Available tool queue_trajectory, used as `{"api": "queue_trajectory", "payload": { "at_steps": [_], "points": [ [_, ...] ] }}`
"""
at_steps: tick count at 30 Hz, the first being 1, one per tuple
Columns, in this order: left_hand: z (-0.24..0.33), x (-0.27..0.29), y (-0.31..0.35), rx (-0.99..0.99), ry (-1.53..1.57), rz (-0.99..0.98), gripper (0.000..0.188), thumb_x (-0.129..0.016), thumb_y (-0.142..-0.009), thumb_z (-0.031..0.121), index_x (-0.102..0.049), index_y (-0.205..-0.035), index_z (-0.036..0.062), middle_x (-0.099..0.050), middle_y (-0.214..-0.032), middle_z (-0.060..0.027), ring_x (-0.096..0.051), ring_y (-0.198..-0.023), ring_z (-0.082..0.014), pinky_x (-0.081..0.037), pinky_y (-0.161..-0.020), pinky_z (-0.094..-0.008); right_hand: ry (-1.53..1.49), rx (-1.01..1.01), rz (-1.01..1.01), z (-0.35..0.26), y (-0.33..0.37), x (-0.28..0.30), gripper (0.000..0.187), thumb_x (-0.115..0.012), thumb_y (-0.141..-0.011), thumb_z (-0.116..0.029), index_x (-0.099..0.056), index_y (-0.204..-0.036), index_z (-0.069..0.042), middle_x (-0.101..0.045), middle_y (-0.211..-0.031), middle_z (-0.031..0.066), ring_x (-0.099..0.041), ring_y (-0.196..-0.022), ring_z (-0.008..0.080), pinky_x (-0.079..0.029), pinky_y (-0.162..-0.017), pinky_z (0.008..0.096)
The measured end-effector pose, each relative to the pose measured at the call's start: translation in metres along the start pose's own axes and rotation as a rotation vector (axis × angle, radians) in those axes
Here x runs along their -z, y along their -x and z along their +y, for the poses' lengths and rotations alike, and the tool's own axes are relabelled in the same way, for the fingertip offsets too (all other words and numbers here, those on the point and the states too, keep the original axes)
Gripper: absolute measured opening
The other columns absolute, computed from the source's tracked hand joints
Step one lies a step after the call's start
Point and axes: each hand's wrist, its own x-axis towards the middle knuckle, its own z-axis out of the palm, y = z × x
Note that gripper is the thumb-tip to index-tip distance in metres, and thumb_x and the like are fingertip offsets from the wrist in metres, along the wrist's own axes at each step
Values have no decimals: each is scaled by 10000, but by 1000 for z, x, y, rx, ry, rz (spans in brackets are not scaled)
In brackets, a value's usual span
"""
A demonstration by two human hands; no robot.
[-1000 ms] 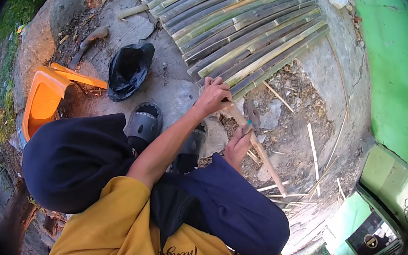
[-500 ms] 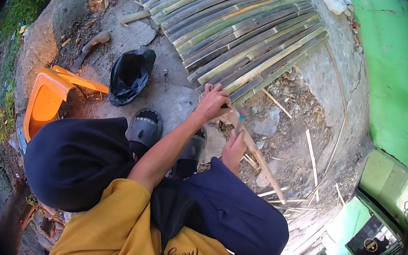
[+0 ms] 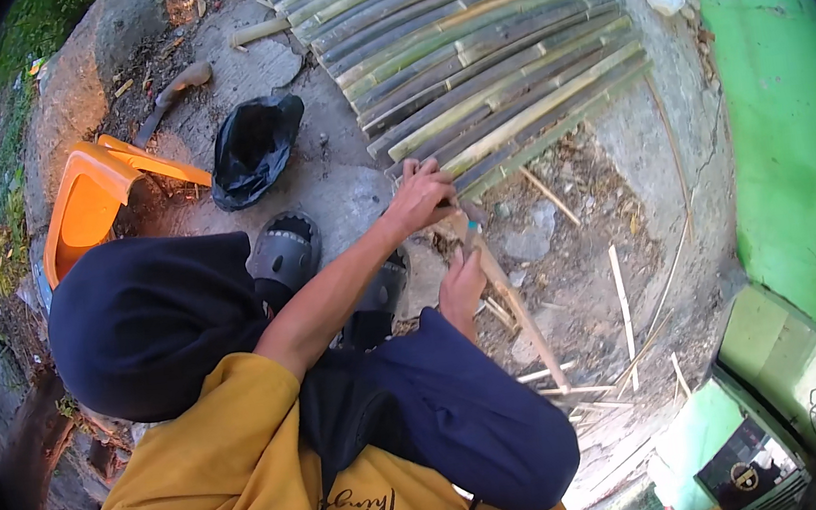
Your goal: The person secures a long bamboo strip to a series of bamboo stalks using a small hammer and nails, repeatedly hammering nails at various points along the strip.
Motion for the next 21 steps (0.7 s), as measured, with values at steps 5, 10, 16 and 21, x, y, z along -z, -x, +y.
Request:
{"api": "queue_trajectory", "payload": {
  "at_steps": [5, 10, 16, 21],
  "points": [
    [8, -4, 3, -7, 85, 15, 175, -846, -715, 286, -718, -748, 172, -595, -840, 37, -515, -972, -221, -299, -880, -453, -235, 7, 120, 5, 10, 0, 380, -529, -1075, -292, -531, -1283, 26, -683, -922, 348, -658, -871, 562, -502, -734, 612],
    [4, -6, 4, 6, 104, 20, 176, -861, -706, 277, -732, -761, 170, -610, -853, 47, -525, -998, -210, -301, -888, -447, -161, 50, 114, 13, 10, 0, 428, -550, -1068, -253, -488, -1339, 73, -680, -928, 364, -660, -896, 567, -494, -744, 616],
    [5, -7, 5, 26, -23, -50, 164, -865, -712, 284, -736, -744, 188, -610, -826, 50, -527, -984, -208, -297, -914, -447, -12, -49, -12, 5, 10, -2, 351, -558, -1064, -240, -532, -1252, 56, -689, -937, 345, -683, -898, 528, -512, -689, 573],
    [8, -5, -3, -12, 95, 37, 170, -857, -679, 277, -726, -732, 182, -604, -824, 48, -519, -962, -215, -300, -886, -451, -214, 42, 170, 9, 9, -1, 357, -548, -1064, -254, -527, -1264, 43, -685, -939, 346, -677, -868, 540, -519, -694, 585]
  ]
}}
